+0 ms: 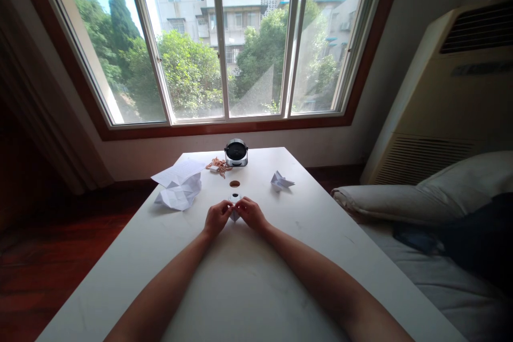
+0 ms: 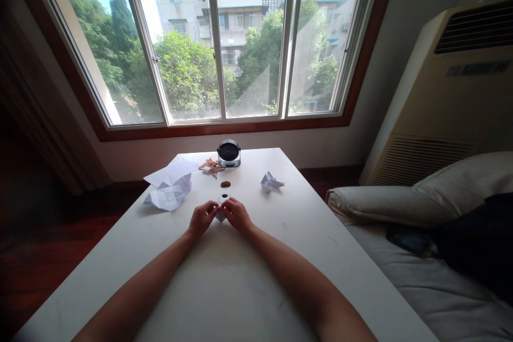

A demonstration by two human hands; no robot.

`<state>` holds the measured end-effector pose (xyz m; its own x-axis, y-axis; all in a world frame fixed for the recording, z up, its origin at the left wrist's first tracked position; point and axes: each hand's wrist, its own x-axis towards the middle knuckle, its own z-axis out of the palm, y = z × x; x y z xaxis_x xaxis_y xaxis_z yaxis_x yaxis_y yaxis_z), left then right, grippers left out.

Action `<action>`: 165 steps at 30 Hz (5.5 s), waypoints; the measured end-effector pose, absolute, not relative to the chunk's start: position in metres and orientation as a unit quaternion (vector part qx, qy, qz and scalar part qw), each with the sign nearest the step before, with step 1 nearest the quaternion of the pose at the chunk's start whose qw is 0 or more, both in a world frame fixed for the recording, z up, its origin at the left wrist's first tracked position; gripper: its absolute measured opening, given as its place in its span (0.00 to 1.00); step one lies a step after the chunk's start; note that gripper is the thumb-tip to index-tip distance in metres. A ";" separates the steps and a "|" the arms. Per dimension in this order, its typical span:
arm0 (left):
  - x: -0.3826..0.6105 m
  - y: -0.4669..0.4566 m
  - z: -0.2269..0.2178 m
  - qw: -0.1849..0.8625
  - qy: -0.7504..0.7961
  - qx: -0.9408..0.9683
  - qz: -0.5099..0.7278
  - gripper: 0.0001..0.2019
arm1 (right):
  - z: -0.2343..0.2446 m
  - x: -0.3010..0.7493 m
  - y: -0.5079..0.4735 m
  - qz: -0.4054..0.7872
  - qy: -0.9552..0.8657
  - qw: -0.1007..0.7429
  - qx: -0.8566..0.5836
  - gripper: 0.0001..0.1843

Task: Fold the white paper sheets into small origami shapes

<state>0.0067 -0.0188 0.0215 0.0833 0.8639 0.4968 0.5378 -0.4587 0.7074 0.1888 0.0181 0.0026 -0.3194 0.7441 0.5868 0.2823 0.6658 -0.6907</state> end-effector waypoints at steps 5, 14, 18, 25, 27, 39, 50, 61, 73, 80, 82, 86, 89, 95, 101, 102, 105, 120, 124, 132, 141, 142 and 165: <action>0.006 -0.018 0.022 0.177 0.488 0.717 0.466 0.10 | 0.002 0.189 0.019 0.244 -0.766 0.489 -0.338 0.07; 0.006 -0.018 0.021 0.171 0.487 0.715 0.471 0.09 | 0.005 0.188 0.016 0.248 -0.762 0.489 -0.344 0.06; 0.007 -0.018 0.020 0.160 0.491 0.720 0.464 0.10 | 0.005 0.186 0.014 0.242 -0.762 0.490 -0.347 0.06; 0.002 -0.014 0.018 0.133 0.523 0.702 0.466 0.11 | -0.001 0.187 0.022 0.263 -0.727 0.510 -0.376 0.05; 0.001 -0.014 0.017 0.135 0.527 0.701 0.461 0.11 | -0.002 0.188 0.023 0.265 -0.726 0.506 -0.383 0.05; 0.004 -0.018 0.021 0.141 0.516 0.726 0.432 0.10 | -0.001 0.186 0.015 0.222 -0.788 0.440 -0.367 0.04; -0.001 -0.010 0.014 0.131 0.544 0.704 0.438 0.11 | -0.001 0.188 0.019 0.202 -0.786 0.430 -0.395 0.05; -0.004 -0.003 0.007 0.110 0.545 0.712 0.429 0.10 | 0.001 0.190 0.015 0.155 -0.829 0.359 -0.400 0.03; -0.002 -0.009 0.016 0.109 0.564 0.728 0.374 0.06 | 0.001 0.191 0.017 0.128 -0.827 0.361 -0.412 0.04; -0.007 -0.005 0.011 0.104 0.597 0.699 0.380 0.09 | 0.005 0.192 0.012 0.081 -0.838 0.363 -0.399 0.02; -0.008 -0.005 0.010 0.103 0.599 0.698 0.377 0.10 | 0.006 0.192 0.011 0.081 -0.852 0.352 -0.379 0.05; -0.010 -0.004 0.009 0.099 0.601 0.699 0.374 0.10 | 0.005 0.192 0.011 0.095 -0.872 0.325 -0.354 0.07; -0.011 -0.002 0.008 0.095 0.607 0.695 0.374 0.11 | 0.002 0.192 0.014 0.108 -0.871 0.326 -0.351 0.03; -0.020 0.003 0.010 0.133 0.630 0.676 0.357 0.12 | 0.001 0.195 0.020 0.158 -0.839 0.368 -0.367 0.05; -0.026 0.004 0.013 0.183 0.618 0.666 0.377 0.13 | 0.004 0.197 0.024 0.189 -0.803 0.405 -0.394 0.07; -0.027 0.005 0.013 0.188 0.610 0.666 0.386 0.14 | 0.004 0.197 0.025 0.191 -0.796 0.412 -0.400 0.08; -0.027 0.005 0.013 0.198 0.592 0.667 0.407 0.16 | 0.003 0.197 0.028 0.196 -0.772 0.432 -0.424 0.08; -0.011 -0.008 0.020 -0.010 0.535 0.778 0.328 0.13 | 0.005 0.194 0.021 0.145 -0.813 0.418 -0.378 0.08; -0.008 -0.009 0.020 -0.013 0.507 0.812 0.288 0.10 | 0.006 0.191 0.016 0.125 -0.826 0.411 -0.365 0.09; -0.012 -0.008 0.020 -0.022 0.510 0.818 0.266 0.05 | 0.006 0.190 0.015 0.127 -0.825 0.414 -0.364 0.07; -0.002 -0.014 0.023 -0.067 0.531 0.826 0.177 0.07 | 0.009 0.189 0.012 0.045 -0.863 0.294 -0.407 0.11; -0.002 -0.015 0.023 -0.073 0.533 0.825 0.175 0.08 | 0.010 0.189 0.012 0.036 -0.865 0.279 -0.416 0.11; 0.001 -0.018 0.019 -0.064 0.523 0.831 0.175 0.18 | 0.016 0.192 0.007 -0.063 -0.878 0.208 -0.426 0.12</action>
<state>0.0008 -0.0177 0.0194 0.3909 0.8477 0.3585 0.8927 -0.4440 0.0765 0.1919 0.0075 0.0164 -0.5510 0.7220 0.4185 0.7741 0.6295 -0.0669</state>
